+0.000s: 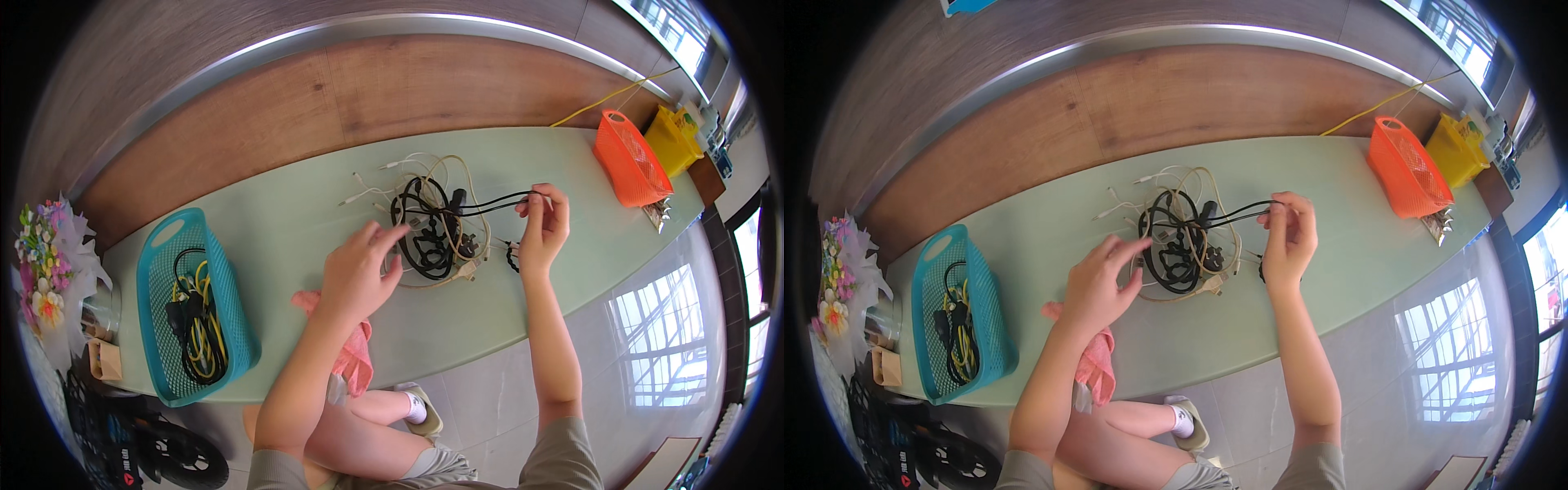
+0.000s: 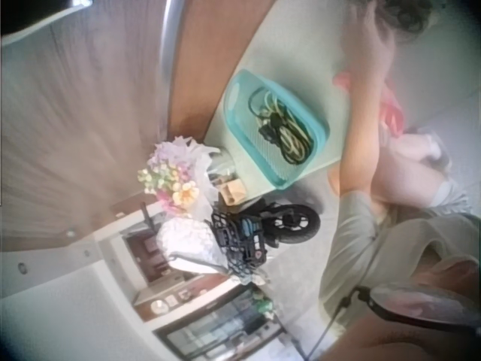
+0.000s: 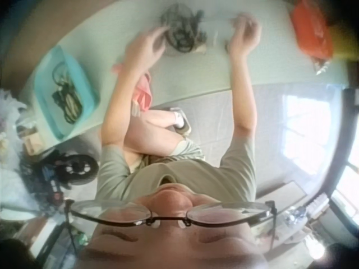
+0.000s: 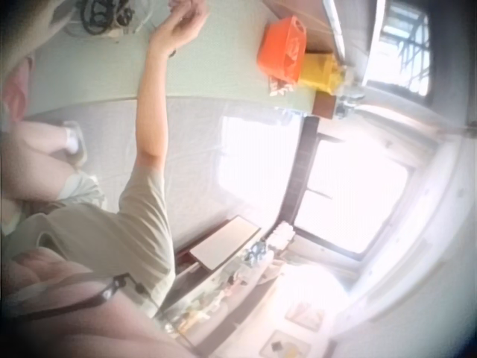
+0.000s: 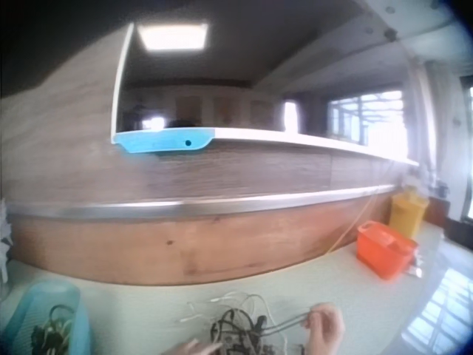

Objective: The person sorts and coils several electronic cables, placing a yellow coiled cable and several black cables into a blue plastic basket.

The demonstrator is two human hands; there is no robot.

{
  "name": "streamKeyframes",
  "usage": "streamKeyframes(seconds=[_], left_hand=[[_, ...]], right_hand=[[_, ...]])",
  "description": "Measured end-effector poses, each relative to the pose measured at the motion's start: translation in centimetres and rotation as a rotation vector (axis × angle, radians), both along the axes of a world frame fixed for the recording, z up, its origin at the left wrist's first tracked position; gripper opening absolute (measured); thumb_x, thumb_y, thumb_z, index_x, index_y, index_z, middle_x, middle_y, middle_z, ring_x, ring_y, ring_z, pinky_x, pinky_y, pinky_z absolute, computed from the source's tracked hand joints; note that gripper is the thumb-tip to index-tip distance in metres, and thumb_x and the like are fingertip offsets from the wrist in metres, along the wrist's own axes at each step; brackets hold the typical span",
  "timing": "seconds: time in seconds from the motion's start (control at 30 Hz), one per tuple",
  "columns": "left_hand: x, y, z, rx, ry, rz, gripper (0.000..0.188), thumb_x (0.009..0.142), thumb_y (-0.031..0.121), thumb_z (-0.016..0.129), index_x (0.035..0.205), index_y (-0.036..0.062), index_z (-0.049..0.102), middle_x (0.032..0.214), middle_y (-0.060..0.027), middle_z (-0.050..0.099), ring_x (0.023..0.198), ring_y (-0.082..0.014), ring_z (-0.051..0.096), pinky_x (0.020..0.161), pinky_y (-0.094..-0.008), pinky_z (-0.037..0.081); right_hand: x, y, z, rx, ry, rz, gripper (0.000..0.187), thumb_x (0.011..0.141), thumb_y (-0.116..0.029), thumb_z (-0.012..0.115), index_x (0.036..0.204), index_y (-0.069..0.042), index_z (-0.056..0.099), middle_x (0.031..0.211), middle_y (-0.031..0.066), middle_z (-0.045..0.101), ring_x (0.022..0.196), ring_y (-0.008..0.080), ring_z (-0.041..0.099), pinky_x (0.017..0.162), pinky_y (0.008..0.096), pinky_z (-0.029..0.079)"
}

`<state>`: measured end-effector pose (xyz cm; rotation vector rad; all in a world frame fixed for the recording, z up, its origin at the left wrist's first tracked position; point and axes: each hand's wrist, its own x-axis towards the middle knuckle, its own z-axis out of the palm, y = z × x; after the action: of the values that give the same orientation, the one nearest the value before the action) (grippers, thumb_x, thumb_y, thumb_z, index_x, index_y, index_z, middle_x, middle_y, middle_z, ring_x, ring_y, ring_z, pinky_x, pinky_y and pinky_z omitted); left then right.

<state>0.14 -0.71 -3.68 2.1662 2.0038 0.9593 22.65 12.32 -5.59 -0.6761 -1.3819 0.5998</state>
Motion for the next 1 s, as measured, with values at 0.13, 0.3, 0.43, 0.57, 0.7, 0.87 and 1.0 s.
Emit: streamKeyframes(seconds=[0.13,0.3,0.43,0.57,0.7,0.87,1.0], left_hand=[[-1.0,0.1,-1.0,0.023,0.019,0.060,0.040,0.082,0.012,0.068,0.122,0.0138,0.064,0.097,-0.0049,0.062,0.083,-0.0233,0.065,0.069,-0.0359,0.054],[-0.9,0.0,-0.7,-0.010,0.026,0.033,0.039,0.083,0.015,0.069,0.122,0.0121,0.064,0.097,-0.0053,0.062,0.082,-0.0239,0.064,0.070,-0.0361,0.054],[0.0,-0.2,-0.7,0.002,0.098,-0.002,0.049,0.085,0.016,0.067,0.132,0.0133,0.057,0.098,-0.0071,0.061,0.083,-0.0257,0.065,0.069,-0.0373,0.054],[1.0,-0.2,-1.6,0.026,0.063,-0.121,0.064,0.085,0.017,0.067,0.144,0.0116,0.043,0.095,-0.0070,0.060,0.083,-0.0255,0.064,0.065,-0.0401,0.054],[1.9,-0.7,-0.4,-0.005,-0.180,-0.146,0.067,0.087,0.018,0.066,0.148,0.0162,0.039,0.095,-0.0070,0.060,0.079,-0.0242,0.064,0.063,-0.0380,0.053],[0.8,-0.1,-0.7,0.016,-0.395,-0.258,0.032,0.088,0.008,0.068,0.119,0.0168,0.065,0.094,-0.0027,0.059,0.066,-0.0147,0.057,0.062,-0.0293,0.048],[0.6,0.0,0.1,-0.037,-0.551,-0.252,0.011,0.090,0.005,0.066,0.101,0.0074,0.066,0.090,-0.0025,0.058,0.066,-0.0127,0.056,0.062,-0.0265,0.046]], right_hand=[[0.6,0.4,0.2,0.061,0.110,-0.015,0.013,0.099,0.000,0.053,0.111,0.000,0.056,0.092,0.0044,0.059,0.073,0.0114,0.061,0.067,0.0261,0.049],[1.1,0.3,0.3,-0.042,0.240,-0.017,0.013,0.098,0.000,0.053,0.111,0.002,0.055,0.096,0.0086,0.059,0.077,0.0151,0.064,0.074,0.0289,0.053],[1.5,-1.4,0.6,0.029,0.184,0.066,0.011,0.097,0.004,0.054,0.107,0.003,0.057,0.098,0.0100,0.060,0.077,0.0163,0.064,0.074,0.0298,0.053],[-0.8,-5.5,3.7,0.287,-0.088,0.124,0.016,0.083,0.013,0.061,0.093,0.001,0.065,0.093,0.0108,0.064,0.071,0.0157,0.064,0.064,0.0275,0.052],[-2.9,-9.6,6.0,0.496,-0.382,0.159,0.026,0.068,0.014,0.068,0.087,-0.004,0.072,0.083,0.0078,0.065,0.065,0.0167,0.062,0.054,0.0258,0.049],[-2.9,-12.8,4.6,0.429,-0.356,0.170,0.026,0.068,0.014,0.068,0.087,-0.003,0.071,0.082,0.0086,0.065,0.067,0.0164,0.062,0.054,0.0269,0.050],[-1.7,-13.3,3.6,0.279,-0.148,0.111,0.018,0.082,0.016,0.057,0.091,0.001,0.061,0.084,0.0095,0.065,0.072,0.0174,0.063,0.065,0.0281,0.054]])
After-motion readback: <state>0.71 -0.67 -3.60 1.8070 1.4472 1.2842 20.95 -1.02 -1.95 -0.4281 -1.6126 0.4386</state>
